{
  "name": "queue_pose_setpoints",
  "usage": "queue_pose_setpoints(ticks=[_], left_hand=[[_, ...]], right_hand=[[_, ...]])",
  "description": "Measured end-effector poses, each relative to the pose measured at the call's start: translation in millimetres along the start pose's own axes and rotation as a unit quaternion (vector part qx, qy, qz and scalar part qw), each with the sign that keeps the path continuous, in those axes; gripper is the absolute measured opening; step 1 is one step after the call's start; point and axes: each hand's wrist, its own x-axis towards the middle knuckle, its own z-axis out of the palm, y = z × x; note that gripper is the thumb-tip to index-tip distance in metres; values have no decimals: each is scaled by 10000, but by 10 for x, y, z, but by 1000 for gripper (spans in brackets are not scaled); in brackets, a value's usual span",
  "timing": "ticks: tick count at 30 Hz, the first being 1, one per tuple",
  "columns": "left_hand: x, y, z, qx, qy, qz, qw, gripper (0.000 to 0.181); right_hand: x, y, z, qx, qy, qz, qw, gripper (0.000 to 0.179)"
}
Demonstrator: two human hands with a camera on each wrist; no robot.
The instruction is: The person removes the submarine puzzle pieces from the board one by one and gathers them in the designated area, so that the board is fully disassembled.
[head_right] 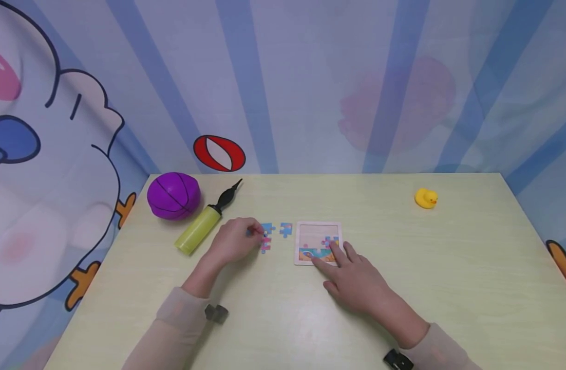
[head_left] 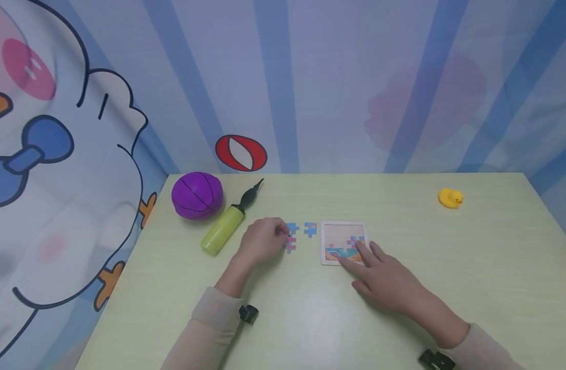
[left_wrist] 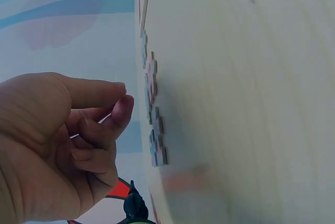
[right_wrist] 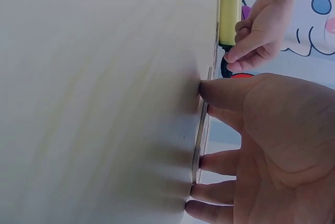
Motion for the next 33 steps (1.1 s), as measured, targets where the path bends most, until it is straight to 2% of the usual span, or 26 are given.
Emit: queue_pose_setpoints(ticks=[6, 11, 18, 23, 33], left_hand=[[4, 129, 5, 31, 4, 143, 9999, 12], [20, 238, 54, -88, -179, 212, 9996, 14], [86, 382, 164, 35, -187, 613, 9979, 13], [139, 510, 246, 23, -320, 798, 9963, 14], [251, 748, 466, 115, -667, 952, 9932, 19]], right_hand=[[-6, 8, -5, -10, 23, -1, 10000, 51], [-17, 16, -1, -13, 118, -15, 9999, 52], [-45, 38, 15, -35, 177, 23, 9998, 52], [-63, 56, 22, -70, 205, 97, 9997, 52], [-65, 44, 20, 25, 123, 223, 9997, 52]])
